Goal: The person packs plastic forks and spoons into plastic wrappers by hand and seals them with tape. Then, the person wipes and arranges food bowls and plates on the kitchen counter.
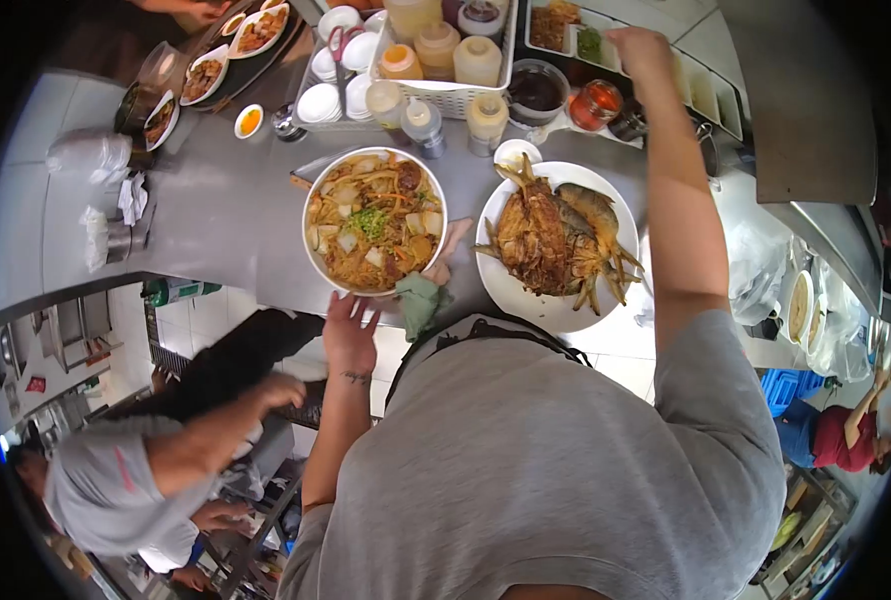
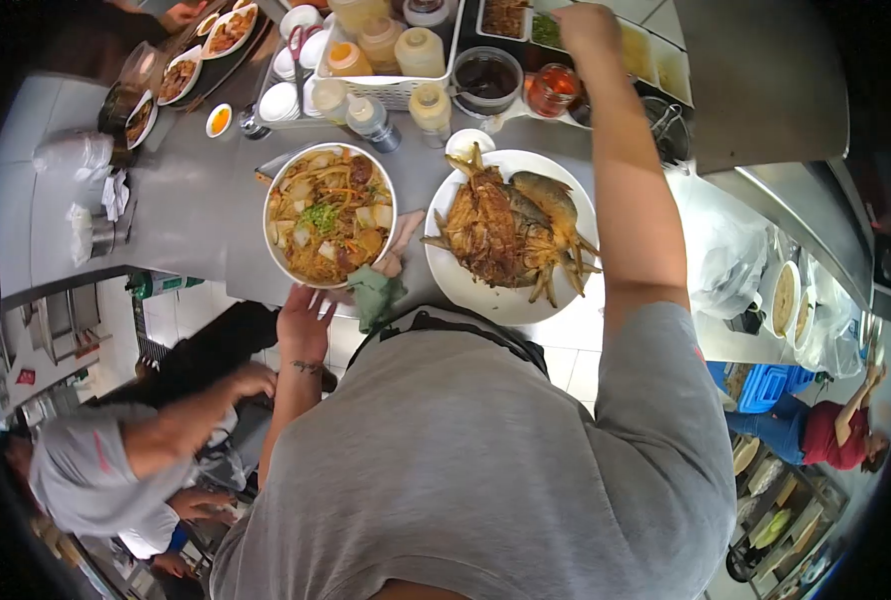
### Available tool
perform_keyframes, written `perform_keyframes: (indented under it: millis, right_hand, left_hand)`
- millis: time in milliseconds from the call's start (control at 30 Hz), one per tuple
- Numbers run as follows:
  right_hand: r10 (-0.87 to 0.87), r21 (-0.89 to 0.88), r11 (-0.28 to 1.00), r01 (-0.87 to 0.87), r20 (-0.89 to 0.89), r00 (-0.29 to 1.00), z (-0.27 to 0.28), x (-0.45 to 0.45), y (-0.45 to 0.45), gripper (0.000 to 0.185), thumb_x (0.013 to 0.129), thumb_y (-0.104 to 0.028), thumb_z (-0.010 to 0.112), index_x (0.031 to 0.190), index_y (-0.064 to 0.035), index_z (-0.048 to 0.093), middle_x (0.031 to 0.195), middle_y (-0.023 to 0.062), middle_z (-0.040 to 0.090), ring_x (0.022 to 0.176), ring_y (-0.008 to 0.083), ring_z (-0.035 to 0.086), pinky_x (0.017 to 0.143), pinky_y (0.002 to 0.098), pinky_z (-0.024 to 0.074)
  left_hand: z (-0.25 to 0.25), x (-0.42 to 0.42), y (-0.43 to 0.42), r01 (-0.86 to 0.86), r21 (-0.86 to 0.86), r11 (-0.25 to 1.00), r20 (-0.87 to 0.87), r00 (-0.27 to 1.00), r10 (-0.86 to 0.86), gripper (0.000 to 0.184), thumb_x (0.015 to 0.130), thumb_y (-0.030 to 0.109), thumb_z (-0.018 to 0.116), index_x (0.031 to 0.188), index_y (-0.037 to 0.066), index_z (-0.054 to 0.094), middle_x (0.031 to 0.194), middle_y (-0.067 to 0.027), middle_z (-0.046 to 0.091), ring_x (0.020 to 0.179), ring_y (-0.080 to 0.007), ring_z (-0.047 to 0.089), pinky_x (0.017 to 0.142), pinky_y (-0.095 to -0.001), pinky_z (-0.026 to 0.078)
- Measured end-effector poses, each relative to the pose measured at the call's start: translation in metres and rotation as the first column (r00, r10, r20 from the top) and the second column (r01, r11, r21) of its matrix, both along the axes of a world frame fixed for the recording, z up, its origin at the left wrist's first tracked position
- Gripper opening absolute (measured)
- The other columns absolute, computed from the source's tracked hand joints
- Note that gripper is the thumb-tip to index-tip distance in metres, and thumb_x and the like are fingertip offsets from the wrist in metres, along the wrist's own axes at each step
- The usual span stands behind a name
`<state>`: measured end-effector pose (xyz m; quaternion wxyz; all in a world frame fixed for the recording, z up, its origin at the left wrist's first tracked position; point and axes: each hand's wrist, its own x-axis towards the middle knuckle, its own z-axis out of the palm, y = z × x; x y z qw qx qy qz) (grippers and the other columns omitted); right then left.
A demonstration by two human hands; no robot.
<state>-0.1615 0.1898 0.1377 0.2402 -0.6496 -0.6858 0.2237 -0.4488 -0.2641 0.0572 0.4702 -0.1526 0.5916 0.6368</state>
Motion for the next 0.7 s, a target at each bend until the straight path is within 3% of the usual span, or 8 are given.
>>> perform_keyframes:
  millis: [67,167,267,400,467,500,600,700]
  right_hand:
    - [0.042,0.114,0.994,-0.005,-0.324,0.945,0.018,-0.006,-0.028,0.021,0.082,-0.016,0.057,0.092,-0.0053,0.072,0.061,-0.0002,0.053,0.052,0.0096,0.042,0.049,0.0269,0.0338]
    - [0.106,-0.016,0.993,-0.117,-0.325,0.940,0.056,-0.003,-0.064,0.027,0.077,-0.009,0.054,0.096,-0.0044,0.071,0.065,0.0040,0.057,0.061,0.0119,0.051,0.059,0.0246,0.0406]
    - [0.102,-0.079,0.987,-0.141,-0.374,0.922,0.083,-0.020,-0.107,0.025,0.076,-0.008,0.055,0.096,-0.0038,0.071,0.063,-0.0016,0.049,0.058,0.0086,0.041,0.057,0.0231,0.0367]
    - [0.278,-0.163,0.904,-0.395,-0.477,0.834,0.070,-0.049,-0.150,0.027,0.080,-0.005,0.053,0.104,-0.0020,0.066,0.068,-0.0021,0.056,0.060,0.0068,0.048,0.056,0.0210,0.0382]
    - [0.436,-0.092,0.872,-0.481,-0.305,0.847,0.060,-0.076,-0.180,0.026,0.082,-0.003,0.054,0.105,-0.0033,0.065,0.079,0.0045,0.063,0.073,0.0141,0.059,0.065,0.0257,0.0461]
    - [0.552,0.077,0.834,-0.547,-0.145,0.821,0.047,-0.089,-0.198,0.026,0.080,-0.001,0.055,0.104,-0.0042,0.065,0.085,0.0073,0.064,0.079,0.0191,0.061,0.069,0.0284,0.0476]
    - [0.702,0.324,0.571,-0.754,0.283,0.654,0.037,-0.112,-0.232,0.026,0.076,-0.001,0.055,0.099,-0.0048,0.065,0.098,0.0132,0.062,0.089,0.0301,0.061,0.072,0.0343,0.0499]
    - [0.654,0.460,0.581,-0.671,0.226,0.721,0.049,-0.113,-0.220,0.027,0.077,0.000,0.053,0.101,-0.0049,0.065,0.095,0.0101,0.063,0.084,0.0259,0.062,0.070,0.0325,0.0499]
  left_hand:
    - [-0.017,-0.002,-0.005,0.088,0.117,0.989,0.081,0.992,-0.098,0.045,0.085,0.013,0.052,0.129,0.013,0.039,0.116,-0.0025,0.051,0.109,-0.0189,0.047,0.095,-0.0433,0.038]
    - [-0.015,0.004,0.003,0.123,0.166,0.978,0.054,0.990,-0.134,0.035,0.085,0.012,0.051,0.120,0.013,0.046,0.110,-0.0013,0.052,0.100,-0.0170,0.049,0.093,-0.0397,0.039]
    - [-0.013,0.003,0.005,0.116,0.098,0.988,0.025,0.993,-0.119,0.032,0.084,0.011,0.050,0.116,0.012,0.047,0.104,-0.0002,0.055,0.096,-0.0163,0.051,0.091,-0.0387,0.041]
    - [-0.019,0.000,0.007,0.160,0.073,0.984,-0.022,0.987,-0.159,0.033,0.085,0.014,0.049,0.118,0.007,0.049,0.109,-0.0046,0.057,0.099,-0.0186,0.053,0.091,-0.0377,0.041]
    - [-0.023,-0.003,0.009,0.189,0.074,0.979,-0.014,0.982,-0.188,0.035,0.085,0.015,0.049,0.117,0.003,0.050,0.110,-0.0087,0.058,0.099,-0.0210,0.055,0.089,-0.0373,0.043]
    - [-0.026,-0.006,0.010,0.209,0.075,0.975,-0.001,0.978,-0.209,0.034,0.084,0.014,0.049,0.116,0.001,0.050,0.108,-0.0112,0.059,0.097,-0.0223,0.057,0.087,-0.0372,0.044]
    - [-0.033,-0.016,0.016,0.275,0.039,0.961,0.006,0.961,-0.276,0.033,0.080,0.010,0.049,0.109,-0.004,0.051,0.099,-0.0164,0.061,0.088,-0.0262,0.061,0.081,-0.0377,0.048]
    - [-0.038,-0.026,0.020,0.285,-0.027,0.958,-0.013,0.958,-0.286,0.030,0.074,0.006,0.049,0.101,-0.005,0.053,0.091,-0.0165,0.062,0.082,-0.0279,0.062,0.077,-0.0385,0.050]
